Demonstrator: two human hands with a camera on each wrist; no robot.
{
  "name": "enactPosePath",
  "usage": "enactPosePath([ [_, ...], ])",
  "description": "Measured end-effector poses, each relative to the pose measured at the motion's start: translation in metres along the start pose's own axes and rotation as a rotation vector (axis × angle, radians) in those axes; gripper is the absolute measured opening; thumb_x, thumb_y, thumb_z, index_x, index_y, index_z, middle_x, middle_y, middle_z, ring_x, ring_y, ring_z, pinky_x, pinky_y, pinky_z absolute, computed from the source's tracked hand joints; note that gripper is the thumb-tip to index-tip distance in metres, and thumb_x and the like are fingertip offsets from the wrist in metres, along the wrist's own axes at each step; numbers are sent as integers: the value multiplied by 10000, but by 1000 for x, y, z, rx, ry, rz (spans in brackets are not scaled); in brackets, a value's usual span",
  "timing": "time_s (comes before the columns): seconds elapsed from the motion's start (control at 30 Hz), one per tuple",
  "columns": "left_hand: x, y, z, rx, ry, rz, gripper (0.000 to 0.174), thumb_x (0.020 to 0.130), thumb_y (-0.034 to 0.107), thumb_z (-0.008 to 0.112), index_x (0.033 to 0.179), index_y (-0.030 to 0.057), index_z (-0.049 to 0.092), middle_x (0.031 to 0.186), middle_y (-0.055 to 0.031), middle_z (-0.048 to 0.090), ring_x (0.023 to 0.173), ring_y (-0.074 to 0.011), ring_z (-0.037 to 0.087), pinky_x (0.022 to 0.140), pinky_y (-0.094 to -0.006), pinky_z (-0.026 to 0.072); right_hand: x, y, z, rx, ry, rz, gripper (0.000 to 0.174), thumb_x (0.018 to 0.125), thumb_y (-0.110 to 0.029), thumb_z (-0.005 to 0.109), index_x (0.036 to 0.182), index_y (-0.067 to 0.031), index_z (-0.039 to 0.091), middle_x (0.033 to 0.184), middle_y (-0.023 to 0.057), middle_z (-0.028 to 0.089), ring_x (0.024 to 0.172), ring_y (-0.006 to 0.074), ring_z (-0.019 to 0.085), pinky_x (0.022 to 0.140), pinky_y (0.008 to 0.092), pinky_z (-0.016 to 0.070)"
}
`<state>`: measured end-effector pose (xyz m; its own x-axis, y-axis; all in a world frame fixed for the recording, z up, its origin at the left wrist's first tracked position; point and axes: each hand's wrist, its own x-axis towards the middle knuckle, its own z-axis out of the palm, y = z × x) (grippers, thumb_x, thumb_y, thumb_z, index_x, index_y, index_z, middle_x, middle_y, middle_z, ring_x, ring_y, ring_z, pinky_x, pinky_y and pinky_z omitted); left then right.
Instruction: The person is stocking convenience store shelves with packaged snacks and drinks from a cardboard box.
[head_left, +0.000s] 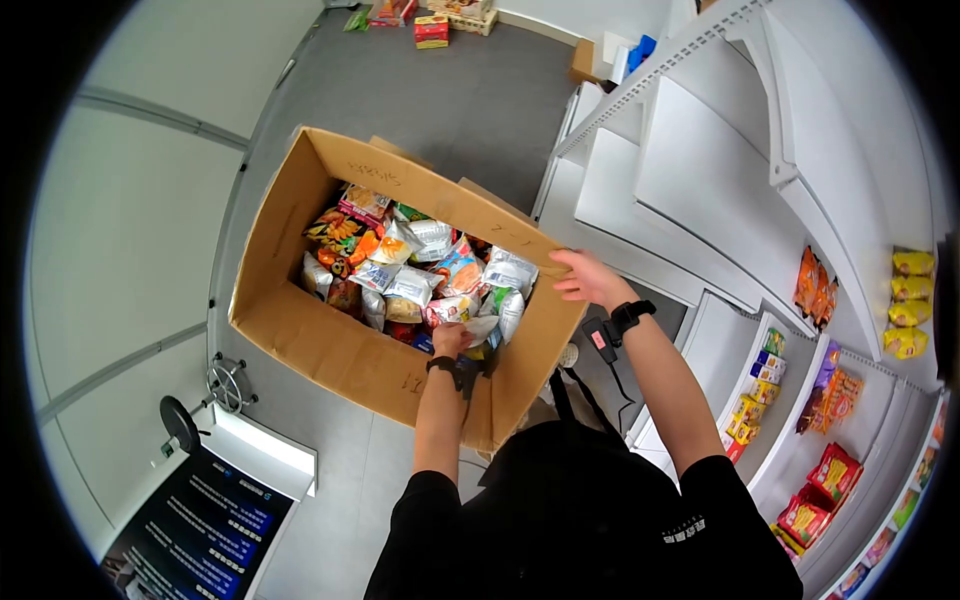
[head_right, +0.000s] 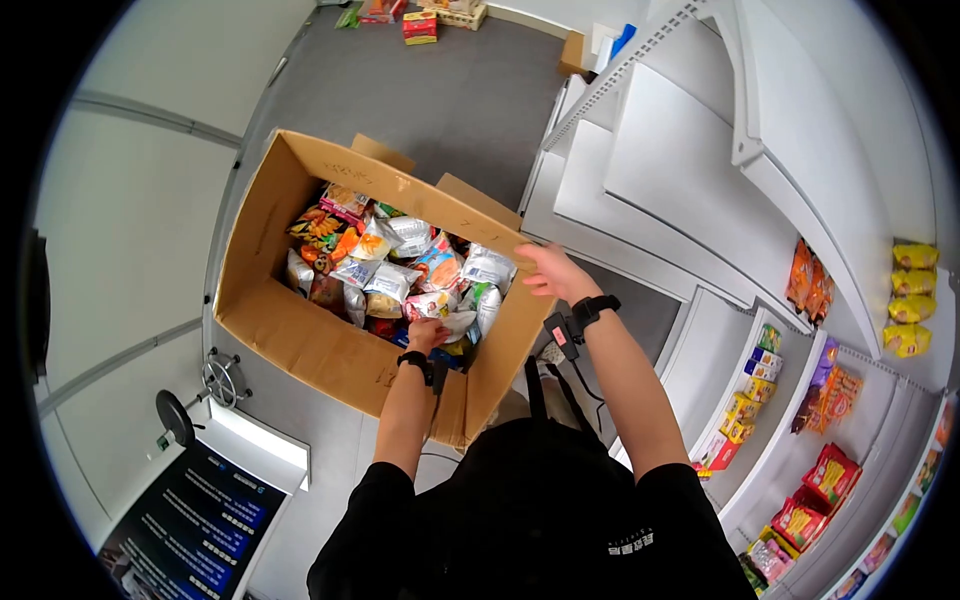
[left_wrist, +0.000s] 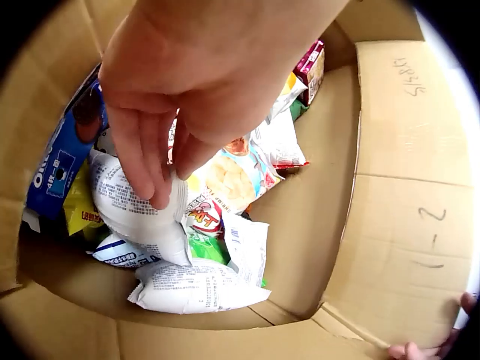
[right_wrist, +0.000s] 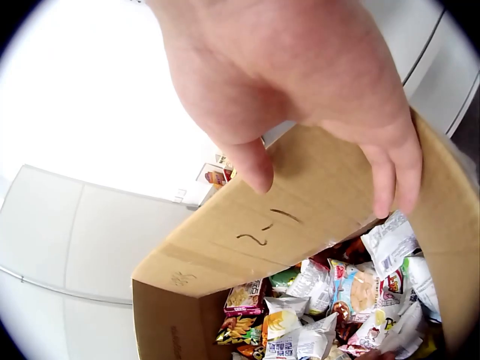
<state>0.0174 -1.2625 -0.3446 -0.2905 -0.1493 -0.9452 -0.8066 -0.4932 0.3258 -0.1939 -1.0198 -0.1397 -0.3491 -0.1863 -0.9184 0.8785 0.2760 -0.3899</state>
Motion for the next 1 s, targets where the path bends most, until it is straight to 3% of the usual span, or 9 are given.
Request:
enactPosePath([
  [0.03,0,-1,0,9,17,21,173,777,9,561,924,-79,582,740,-175,631,582,-254,651,467,-306,519,0,1,-1,-4,10,0,904,764,-430,654,1380,17,166,1372,261,276,1142,390,463,932,530,382],
  [0.23,-12,7,-7,178,-11,128,166,783,16,568,919,-80,573,769,-156,637,606,-226,652,491,-290,526,-14,-5,4,-11,6,-24,921,788,-408,638,1400,-7,80,1408,274,210,1193,405,421,974,541,340],
  [0.4,-74,36,5,93,-22,289,123,842,44,557,946,-21,556,787,-124,634,682,-217,656,570,-292,555,-26,12,4,95,-39,-140,1012,782,-407,643,1426,-41,-46,1437,256,193,1215,411,401,992,542,318],
  [0.43,-82,38,4,77,-31,358,121,846,48,559,948,-18,554,788,-122,632,684,-214,654,575,-293,555,-17,22,3,168,-25,-149,965,768,-372,652,1438,-139,-3,1436,221,236,1200,403,419,976,546,338],
  [0.53,-118,46,10,37,-60,578,94,878,62,545,944,-5,546,812,-118,619,708,-197,641,607,-281,548,-43,36,-8,335,-160,-218,935,790,-344,645,1434,-128,2,1427,222,249,1189,395,431,974,534,350],
  [0.67,-164,53,27,-23,-109,740,115,876,87,578,947,3,545,803,-105,624,679,-164,628,590,-261,532,-82,64,-38,453,-251,-300,822,839,-321,608,1413,-101,63,1383,227,299,1093,354,518,917,496,425],
  [0.83,-219,57,57,-51,-148,920,63,894,57,546,929,7,531,806,-97,617,695,-165,630,603,-243,526,-127,115,-82,520,-267,-361,600,866,-356,578,1327,-95,298,1269,170,441,1025,285,559,876,434,451],
  [1.0,-270,42,90,-5,-152,1118,68,904,56,524,939,-2,514,801,-95,613,698,-165,633,601,-257,536,-169,174,-117,577,-263,-398,553,883,-363,551,1303,-53,369,1234,157,484,1020,265,560,860,403,463],
])
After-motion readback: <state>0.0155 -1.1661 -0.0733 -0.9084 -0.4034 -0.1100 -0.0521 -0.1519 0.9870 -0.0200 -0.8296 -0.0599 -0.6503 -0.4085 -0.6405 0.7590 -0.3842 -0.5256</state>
